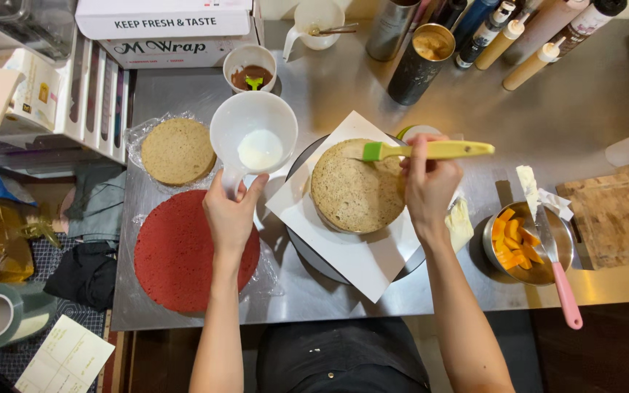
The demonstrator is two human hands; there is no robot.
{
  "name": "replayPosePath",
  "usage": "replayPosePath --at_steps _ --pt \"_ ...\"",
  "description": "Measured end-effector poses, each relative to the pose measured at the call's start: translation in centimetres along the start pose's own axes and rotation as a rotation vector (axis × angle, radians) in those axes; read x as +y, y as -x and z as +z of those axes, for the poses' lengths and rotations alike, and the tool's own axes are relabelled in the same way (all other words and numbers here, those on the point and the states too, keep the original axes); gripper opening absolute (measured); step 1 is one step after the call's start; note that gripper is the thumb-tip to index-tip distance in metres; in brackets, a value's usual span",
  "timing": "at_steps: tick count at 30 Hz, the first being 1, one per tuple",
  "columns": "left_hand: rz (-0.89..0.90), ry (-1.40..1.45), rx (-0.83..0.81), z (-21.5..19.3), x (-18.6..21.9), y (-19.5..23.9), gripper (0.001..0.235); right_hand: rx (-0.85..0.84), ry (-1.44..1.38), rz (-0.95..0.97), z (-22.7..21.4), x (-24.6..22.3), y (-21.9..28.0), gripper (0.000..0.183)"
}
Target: The person brushes a liquid onto a cake layer, spreads white cream with a spatula, pipes additional cream from a bag, and places sliced orange fruit pieces on top. The cake remains on a rotating stand during the process.
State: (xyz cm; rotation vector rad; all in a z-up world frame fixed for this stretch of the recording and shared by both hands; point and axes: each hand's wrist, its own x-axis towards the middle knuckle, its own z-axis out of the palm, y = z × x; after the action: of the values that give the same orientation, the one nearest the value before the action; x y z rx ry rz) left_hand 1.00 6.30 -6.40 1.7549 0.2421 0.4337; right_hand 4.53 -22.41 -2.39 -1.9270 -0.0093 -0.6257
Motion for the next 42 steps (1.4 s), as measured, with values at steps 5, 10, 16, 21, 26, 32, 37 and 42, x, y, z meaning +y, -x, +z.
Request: replayPosePath --at_steps 5,10,16,21,26,32,37,42 --pt "0.007 0.003 -0.144 2.5 -4.1 -6.0 0.032 0.141 0.206 0.054 -2.1 1.1 1.5 0.029" --pt "0.02 -0.052 -0.257 6.4 -8.8 -10.8 0.031 0.125 -0.126 0.035 -3.0 1.8 -2.8 0.025" --pt "0.017 -0.052 -0.441 11.0 -13.5 -14.6 0.033 -0.409 -0.253 0.295 7.5 7.3 -15.6 0.032" --pt "-0.043 0.018 -0.464 14.4 -16.7 -15.3 0.036 -0.679 0.014 0.541 12.9 14.4 -18.1 0.053" --pt "0.005 0.1 -0.477 17.1 -19.9 -16.6 0.024 -0.434 0.081 0.57 9.3 14.3 -18.2 0.06" --pt "0.066 0.086 -0.481 18.5 -23.1 -17.4 0.02 0.074 0.097 0.296 -4.5 8.9 -6.4 0.033" --pt "0.315 -0.275 -0.437 17.8 -24.5 -18.6 0.049 0.389 0.997 0.18 -18.6 12.2 5.8 0.025" --pt "0.329 -0.351 -0.397 14.8 -20.7 -17.4 0.063 0.144 1.183 0.293 -26.5 20.5 12.6 0.04"
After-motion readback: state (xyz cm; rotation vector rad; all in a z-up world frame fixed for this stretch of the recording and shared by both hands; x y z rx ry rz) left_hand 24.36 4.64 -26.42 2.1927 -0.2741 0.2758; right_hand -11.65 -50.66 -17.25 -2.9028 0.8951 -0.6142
